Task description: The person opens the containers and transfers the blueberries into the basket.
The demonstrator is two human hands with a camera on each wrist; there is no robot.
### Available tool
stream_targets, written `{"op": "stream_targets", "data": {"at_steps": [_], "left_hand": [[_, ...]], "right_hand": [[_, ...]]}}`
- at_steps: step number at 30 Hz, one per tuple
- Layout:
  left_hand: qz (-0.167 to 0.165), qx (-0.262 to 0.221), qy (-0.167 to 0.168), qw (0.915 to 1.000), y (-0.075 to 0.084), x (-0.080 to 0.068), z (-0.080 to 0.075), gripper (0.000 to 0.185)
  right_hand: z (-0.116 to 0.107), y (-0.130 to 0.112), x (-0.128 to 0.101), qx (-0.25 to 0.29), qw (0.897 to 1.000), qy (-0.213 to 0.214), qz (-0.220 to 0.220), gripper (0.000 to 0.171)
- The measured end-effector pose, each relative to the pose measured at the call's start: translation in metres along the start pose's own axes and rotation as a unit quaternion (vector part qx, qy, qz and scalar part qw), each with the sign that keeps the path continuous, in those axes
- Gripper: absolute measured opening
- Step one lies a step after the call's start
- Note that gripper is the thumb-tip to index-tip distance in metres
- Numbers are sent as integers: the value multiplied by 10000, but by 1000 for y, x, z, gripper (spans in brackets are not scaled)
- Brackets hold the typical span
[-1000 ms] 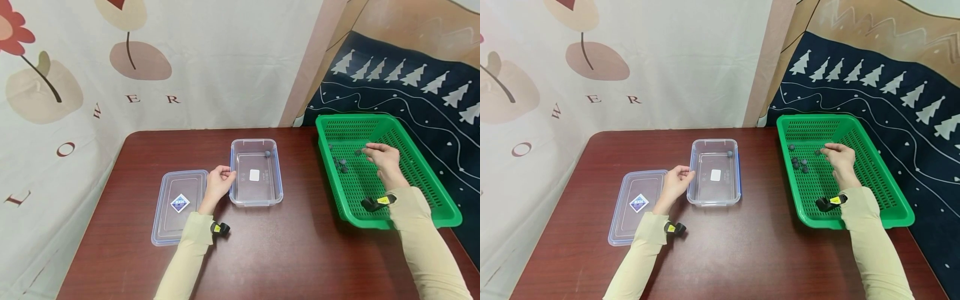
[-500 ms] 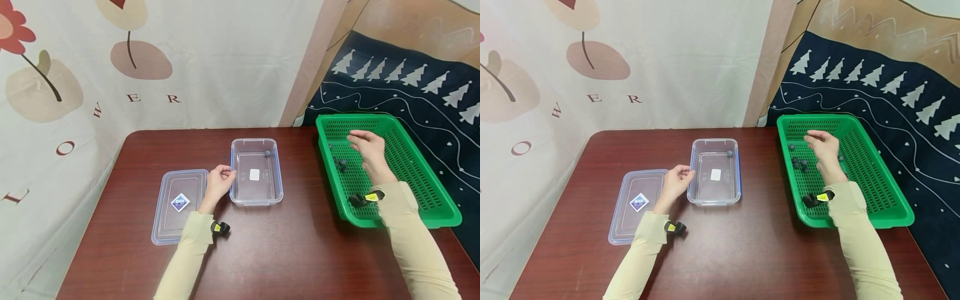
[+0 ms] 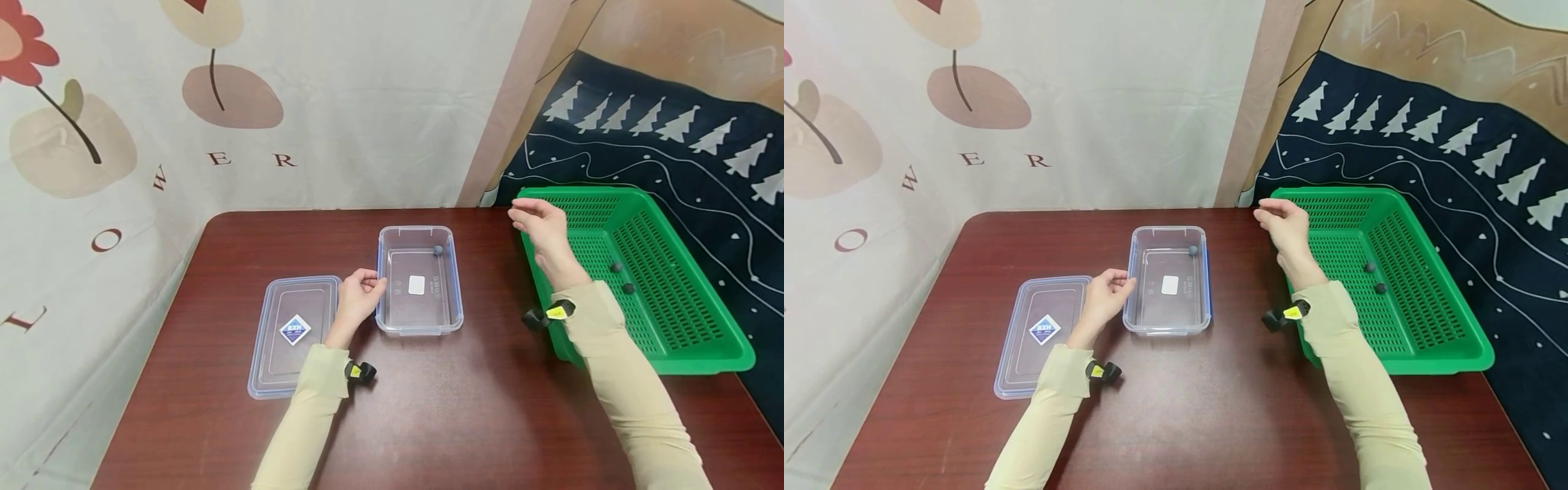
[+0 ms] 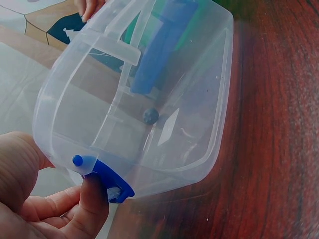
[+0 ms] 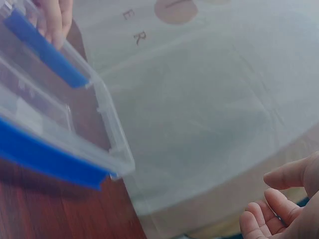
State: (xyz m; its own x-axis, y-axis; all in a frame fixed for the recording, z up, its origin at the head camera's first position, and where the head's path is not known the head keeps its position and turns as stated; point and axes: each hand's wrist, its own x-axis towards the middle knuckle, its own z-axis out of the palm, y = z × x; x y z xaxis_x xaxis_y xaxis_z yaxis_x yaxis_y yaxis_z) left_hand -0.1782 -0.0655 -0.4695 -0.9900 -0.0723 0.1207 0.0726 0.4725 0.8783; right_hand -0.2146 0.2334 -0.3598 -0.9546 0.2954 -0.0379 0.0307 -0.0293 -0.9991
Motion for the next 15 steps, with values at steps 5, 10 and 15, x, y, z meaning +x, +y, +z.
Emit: {"op": "stream_targets", "data": {"at_steps": [5,10,15], "left_hand": [[6,14,10,10000,-1,0,0,20],[8,17,-12,10000,-1,0,0,20],[-2,40,-15,10000,-1,0,0,20]], "right_hand": [[22,-1,-1,-329,9994,-110,0,13],[44,0,-2,-676,9974,-207,136,24],[63,7,-6,-1012,9939,-333,296,29]]}}
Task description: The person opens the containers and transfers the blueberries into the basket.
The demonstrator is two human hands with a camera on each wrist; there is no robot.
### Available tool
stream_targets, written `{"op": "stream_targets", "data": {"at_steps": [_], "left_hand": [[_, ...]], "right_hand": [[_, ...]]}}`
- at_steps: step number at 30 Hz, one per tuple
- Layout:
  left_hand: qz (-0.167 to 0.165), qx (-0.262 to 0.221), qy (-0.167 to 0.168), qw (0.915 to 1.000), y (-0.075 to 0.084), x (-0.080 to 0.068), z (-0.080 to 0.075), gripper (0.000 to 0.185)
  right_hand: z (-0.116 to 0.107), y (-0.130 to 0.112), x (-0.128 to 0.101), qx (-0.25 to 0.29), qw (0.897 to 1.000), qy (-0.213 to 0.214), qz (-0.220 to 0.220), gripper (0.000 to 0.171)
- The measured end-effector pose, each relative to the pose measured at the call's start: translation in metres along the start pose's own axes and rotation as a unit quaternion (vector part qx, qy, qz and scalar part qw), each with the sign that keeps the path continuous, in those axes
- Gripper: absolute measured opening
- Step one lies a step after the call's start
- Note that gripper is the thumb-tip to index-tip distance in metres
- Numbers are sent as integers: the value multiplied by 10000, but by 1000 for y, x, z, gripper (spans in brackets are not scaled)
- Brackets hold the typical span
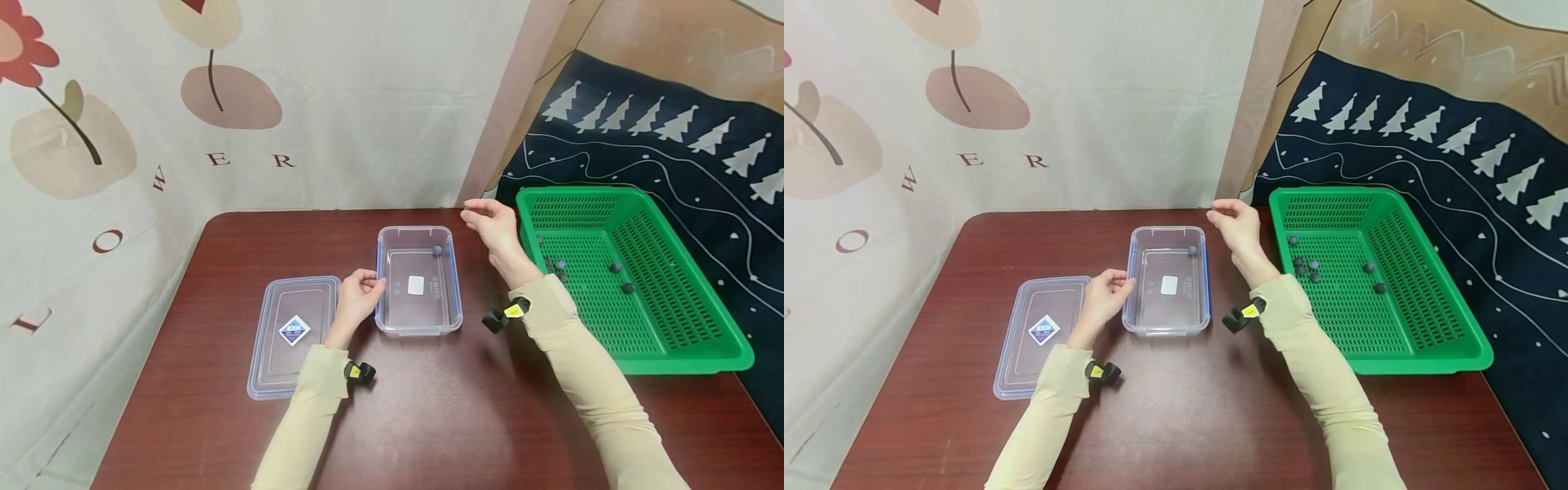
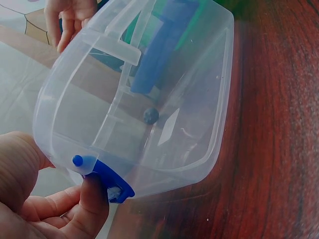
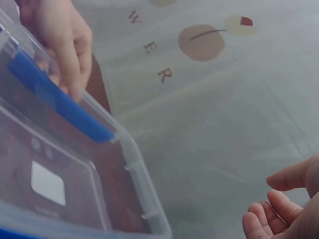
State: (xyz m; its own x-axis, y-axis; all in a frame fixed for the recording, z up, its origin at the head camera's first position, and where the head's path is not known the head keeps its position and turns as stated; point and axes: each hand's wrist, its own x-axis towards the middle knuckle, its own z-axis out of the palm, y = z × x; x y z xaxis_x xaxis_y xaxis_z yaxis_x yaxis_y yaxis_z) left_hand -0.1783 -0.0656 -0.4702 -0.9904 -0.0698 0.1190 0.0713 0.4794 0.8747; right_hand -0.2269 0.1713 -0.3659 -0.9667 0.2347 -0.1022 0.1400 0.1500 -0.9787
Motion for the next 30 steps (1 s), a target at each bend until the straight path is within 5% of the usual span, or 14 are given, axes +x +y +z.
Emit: {"op": "stream_targets", "data": {"at_steps": [13,30], "left_hand": [[9,-3,32,10000,1,0,0,20],[25,16,31,10000,0,0,0,20]], "right_hand": [[48,23,-11,346,9991,-183,150,27],[72,50,-17,-967,9911,-724,563,62]]}}
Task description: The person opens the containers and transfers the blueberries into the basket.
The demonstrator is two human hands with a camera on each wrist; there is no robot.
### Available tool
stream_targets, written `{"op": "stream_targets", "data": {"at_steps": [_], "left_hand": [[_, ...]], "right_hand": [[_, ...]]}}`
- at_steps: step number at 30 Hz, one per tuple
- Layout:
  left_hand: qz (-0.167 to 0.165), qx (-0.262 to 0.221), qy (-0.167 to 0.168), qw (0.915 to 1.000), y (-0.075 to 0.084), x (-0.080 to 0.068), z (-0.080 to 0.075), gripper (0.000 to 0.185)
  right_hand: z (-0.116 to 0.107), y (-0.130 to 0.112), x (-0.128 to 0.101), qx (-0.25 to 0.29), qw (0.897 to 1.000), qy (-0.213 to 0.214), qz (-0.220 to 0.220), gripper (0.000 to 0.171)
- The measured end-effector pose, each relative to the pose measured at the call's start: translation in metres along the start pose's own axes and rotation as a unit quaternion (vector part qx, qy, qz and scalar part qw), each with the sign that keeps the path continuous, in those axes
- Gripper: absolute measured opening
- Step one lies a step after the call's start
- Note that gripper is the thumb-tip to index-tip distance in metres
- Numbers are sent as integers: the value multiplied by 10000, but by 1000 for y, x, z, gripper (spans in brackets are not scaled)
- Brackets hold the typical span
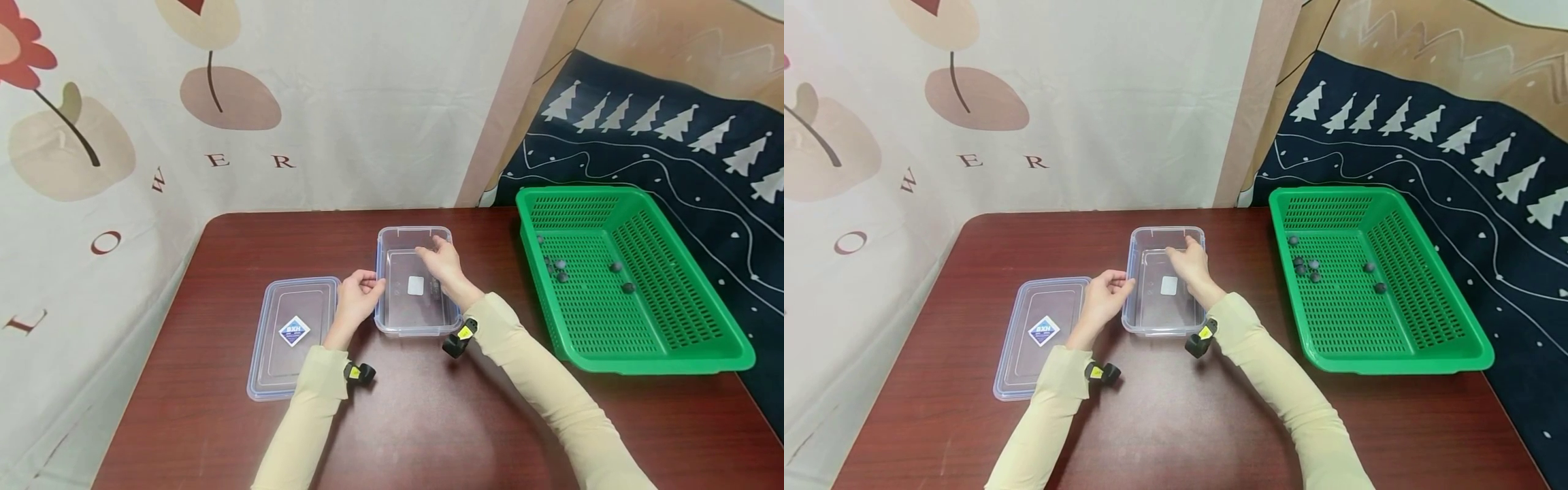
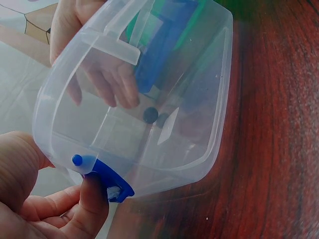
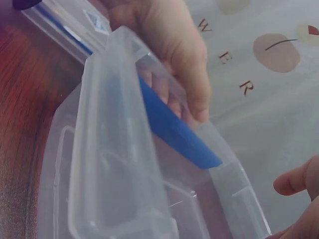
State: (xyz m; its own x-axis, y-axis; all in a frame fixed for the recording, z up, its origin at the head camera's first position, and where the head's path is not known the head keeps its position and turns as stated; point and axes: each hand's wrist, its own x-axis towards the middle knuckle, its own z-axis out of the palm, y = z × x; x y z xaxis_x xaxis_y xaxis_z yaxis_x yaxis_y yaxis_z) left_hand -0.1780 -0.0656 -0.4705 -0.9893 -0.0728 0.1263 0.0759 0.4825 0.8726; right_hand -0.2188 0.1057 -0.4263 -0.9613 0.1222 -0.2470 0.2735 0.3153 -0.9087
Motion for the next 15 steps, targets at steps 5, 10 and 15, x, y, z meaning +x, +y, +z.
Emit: {"op": "stream_targets", "data": {"at_steps": [5,10,15], "left_hand": [[14,0,-4,10000,1,-1,-1,20],[16,26,-31,10000,1,0,-1,20],[53,14,-55,10000,1,1,-1,20]], "right_hand": [[2,2,4,-352,9994,36,38,67],[3,3,8,-616,9979,-82,185,70],[5,4,12,-762,9965,-172,286,72]]}}
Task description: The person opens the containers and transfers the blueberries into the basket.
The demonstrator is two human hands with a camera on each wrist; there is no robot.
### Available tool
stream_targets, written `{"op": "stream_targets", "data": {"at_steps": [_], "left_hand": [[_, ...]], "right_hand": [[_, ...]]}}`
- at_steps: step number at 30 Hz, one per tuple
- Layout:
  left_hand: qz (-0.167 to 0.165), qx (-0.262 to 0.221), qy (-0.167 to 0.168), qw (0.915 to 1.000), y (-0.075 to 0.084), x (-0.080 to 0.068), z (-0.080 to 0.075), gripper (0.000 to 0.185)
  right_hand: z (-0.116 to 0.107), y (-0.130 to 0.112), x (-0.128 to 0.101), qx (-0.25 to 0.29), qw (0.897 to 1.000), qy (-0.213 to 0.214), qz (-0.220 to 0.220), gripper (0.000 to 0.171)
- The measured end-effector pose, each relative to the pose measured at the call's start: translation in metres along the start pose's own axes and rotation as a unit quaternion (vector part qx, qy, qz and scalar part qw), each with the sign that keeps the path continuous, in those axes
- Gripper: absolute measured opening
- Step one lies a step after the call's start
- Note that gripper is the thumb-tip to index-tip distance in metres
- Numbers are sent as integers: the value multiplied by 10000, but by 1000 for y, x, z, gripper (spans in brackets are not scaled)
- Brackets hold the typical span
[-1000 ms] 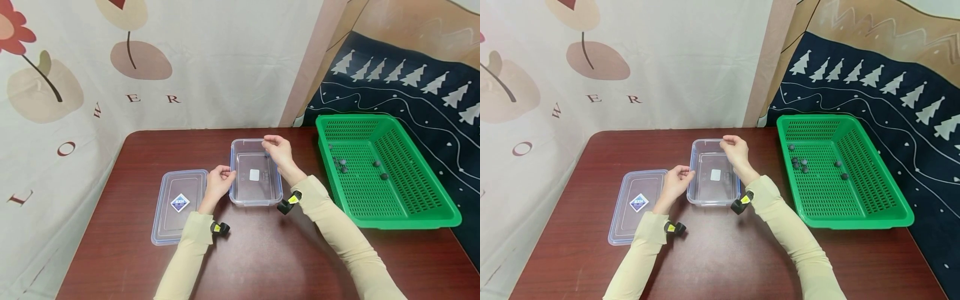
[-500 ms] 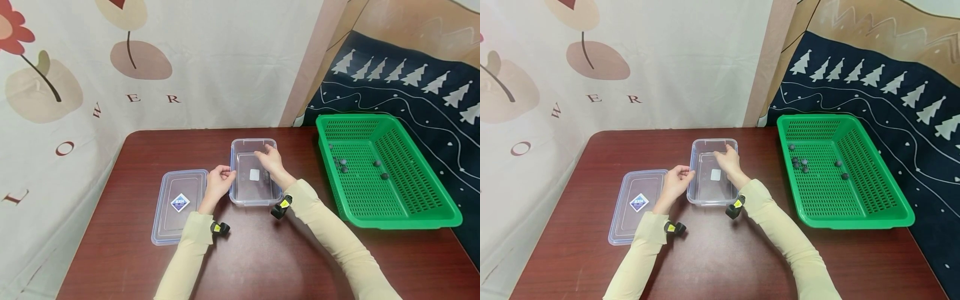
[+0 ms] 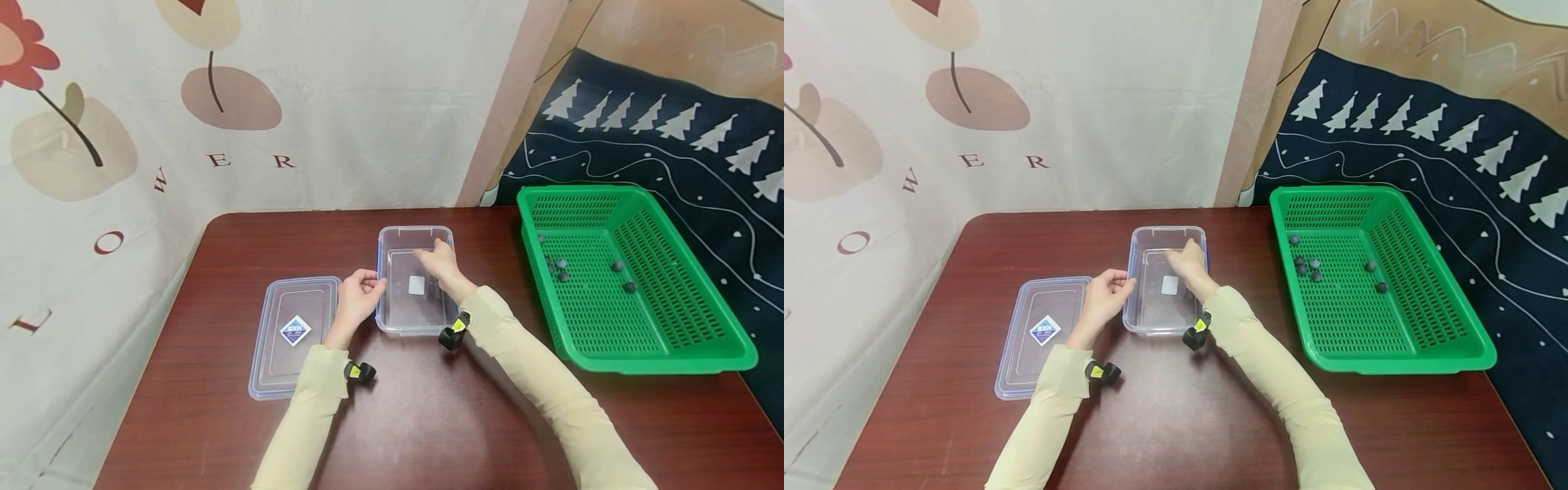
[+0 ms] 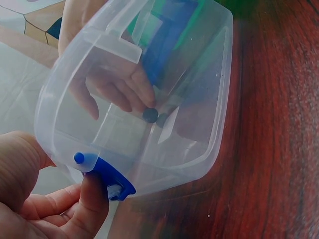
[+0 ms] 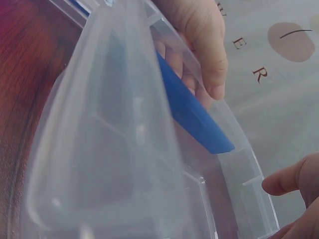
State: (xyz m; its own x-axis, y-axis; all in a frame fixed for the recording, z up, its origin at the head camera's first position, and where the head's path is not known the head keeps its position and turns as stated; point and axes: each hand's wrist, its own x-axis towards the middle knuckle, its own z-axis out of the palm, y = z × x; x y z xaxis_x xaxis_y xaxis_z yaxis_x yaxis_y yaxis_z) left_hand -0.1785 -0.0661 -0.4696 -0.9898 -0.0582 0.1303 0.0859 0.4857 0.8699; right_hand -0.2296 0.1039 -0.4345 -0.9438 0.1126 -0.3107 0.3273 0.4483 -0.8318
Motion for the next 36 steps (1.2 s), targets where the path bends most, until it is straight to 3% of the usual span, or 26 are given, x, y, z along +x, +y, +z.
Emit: {"op": "stream_targets", "data": {"at_steps": [9,14,24,29,34,36], "left_hand": [[74,-8,38,10000,-1,0,1,20],[60,-2,36,10000,1,-1,0,20],[95,-23,53,9999,0,-1,0,20],[108,-4,54,9999,1,-1,-1,20],[187,-26,78,9998,0,-2,0,19],[225,-43,88,9997,-1,-2,0,19]], "right_hand": [[3,-1,5,-417,9989,103,-212,66],[4,-1,6,-350,9990,61,-258,62],[1,-7,4,-471,9987,-106,-190,63],[-3,-10,5,-546,9980,-314,62,62],[-1,-7,10,-840,9959,-324,-72,58],[6,14,35,-792,9962,-73,-346,51]]}}
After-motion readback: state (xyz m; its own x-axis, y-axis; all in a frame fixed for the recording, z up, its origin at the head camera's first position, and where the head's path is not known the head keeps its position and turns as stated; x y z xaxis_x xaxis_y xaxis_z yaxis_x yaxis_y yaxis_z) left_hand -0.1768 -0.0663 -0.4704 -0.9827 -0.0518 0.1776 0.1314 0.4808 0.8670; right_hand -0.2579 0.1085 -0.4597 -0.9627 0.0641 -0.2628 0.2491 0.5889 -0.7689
